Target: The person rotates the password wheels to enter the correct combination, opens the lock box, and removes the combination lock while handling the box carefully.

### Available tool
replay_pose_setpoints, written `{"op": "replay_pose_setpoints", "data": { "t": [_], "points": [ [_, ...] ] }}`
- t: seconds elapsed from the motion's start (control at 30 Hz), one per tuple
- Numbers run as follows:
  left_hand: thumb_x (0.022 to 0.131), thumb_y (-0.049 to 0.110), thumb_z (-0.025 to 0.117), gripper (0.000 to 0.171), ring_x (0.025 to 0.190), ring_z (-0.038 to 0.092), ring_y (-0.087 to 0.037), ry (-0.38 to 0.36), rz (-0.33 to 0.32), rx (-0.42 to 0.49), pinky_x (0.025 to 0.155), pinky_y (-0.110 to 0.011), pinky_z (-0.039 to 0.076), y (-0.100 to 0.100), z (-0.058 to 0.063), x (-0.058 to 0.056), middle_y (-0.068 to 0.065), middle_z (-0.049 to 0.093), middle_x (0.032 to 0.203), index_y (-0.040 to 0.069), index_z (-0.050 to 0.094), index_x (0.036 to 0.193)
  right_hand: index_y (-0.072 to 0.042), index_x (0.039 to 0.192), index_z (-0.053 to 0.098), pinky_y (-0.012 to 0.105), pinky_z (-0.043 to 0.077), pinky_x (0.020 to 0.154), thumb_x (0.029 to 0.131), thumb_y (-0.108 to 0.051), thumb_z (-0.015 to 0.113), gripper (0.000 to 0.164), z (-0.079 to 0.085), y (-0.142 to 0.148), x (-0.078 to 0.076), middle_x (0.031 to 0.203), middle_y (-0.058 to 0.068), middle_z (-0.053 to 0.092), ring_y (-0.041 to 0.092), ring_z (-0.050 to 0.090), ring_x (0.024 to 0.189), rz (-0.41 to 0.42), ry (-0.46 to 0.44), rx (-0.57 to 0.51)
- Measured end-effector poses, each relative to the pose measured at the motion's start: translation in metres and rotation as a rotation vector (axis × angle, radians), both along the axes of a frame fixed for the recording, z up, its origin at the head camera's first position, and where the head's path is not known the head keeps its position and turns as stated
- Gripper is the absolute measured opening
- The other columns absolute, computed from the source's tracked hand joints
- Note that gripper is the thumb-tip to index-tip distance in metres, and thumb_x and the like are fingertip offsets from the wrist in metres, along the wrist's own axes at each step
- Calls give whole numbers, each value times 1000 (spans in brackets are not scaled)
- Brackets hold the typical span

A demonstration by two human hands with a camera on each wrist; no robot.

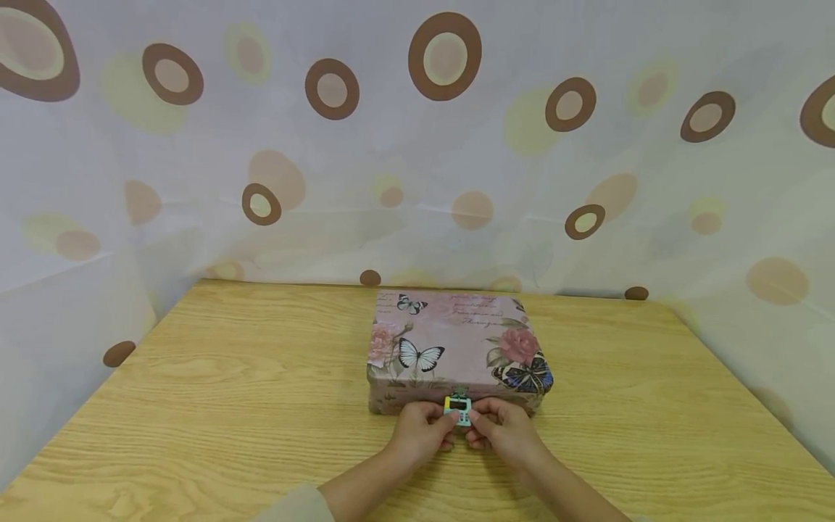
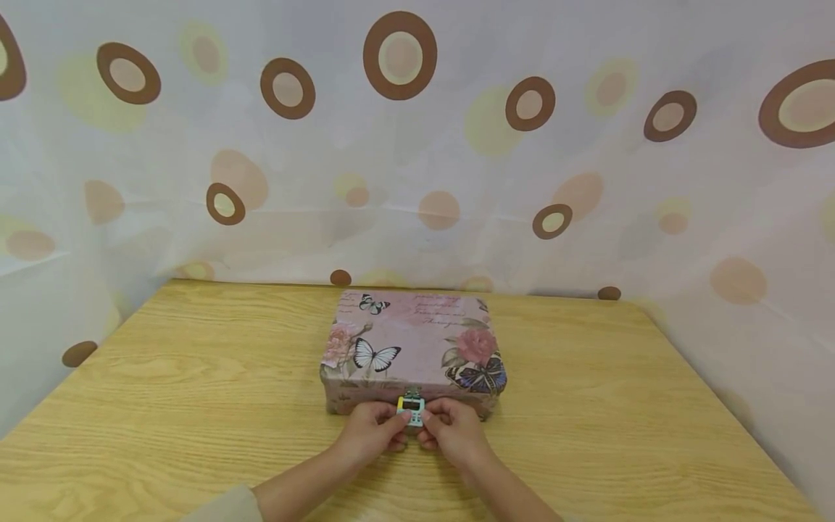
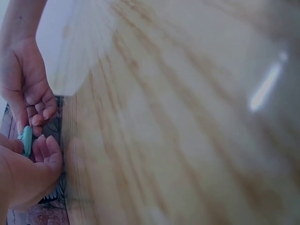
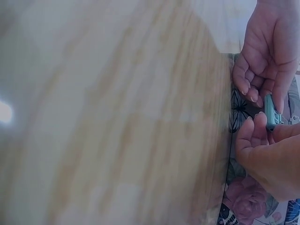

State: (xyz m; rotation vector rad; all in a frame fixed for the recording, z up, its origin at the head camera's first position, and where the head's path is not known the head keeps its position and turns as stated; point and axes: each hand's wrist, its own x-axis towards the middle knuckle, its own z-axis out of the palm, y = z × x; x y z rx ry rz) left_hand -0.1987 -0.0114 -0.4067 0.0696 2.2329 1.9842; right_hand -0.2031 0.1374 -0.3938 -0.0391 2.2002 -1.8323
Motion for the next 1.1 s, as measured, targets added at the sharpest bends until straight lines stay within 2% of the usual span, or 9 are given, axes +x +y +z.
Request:
{"op": "replay_pose_setpoints", "data": {
  "t": [0.13,0.23,0.43,0.63,1.1],
  "points": [
    [92,8,54,23,59,56,-7,-5,-5,24,57,-26,57,-1,-1,0,-9,61,70,-14,61,91,14,104,51,18,53,61,94,-3,47,20,0,0,0,71,-3,58,7,57,67,-1,3,3],
    [94,8,52,25,61,56,-7,-5,-12,50,59,-26,58,-2,-1,-1,-13,63,73,-15,60,94,14,103,51,18,53,61,94,-3,47,20,0,0,0,71,-3,58,7,57,66,-3,4,4],
    [87,3,60,19,67,60,-9,32,-47,42,61,-27,59,-4,-2,-1,-16,66,80,-15,61,95,14,103,52,20,53,62,94,-4,48,20,1,-1,0,72,-1,59,8,57,67,-16,1,17],
    [84,2,63,17,66,61,-11,39,-26,27,60,-27,58,-4,1,-1,-15,66,76,-14,62,91,13,104,52,20,53,62,94,-5,48,21,2,-1,0,72,-1,58,8,56,67,-11,-2,16],
    [86,4,62,18,63,63,-12,45,-12,6,58,-27,58,-3,0,-1,-19,67,75,-14,63,89,14,103,52,20,53,62,94,-5,48,21,1,-1,0,72,-1,58,8,56,67,2,13,13]
  ]
}}
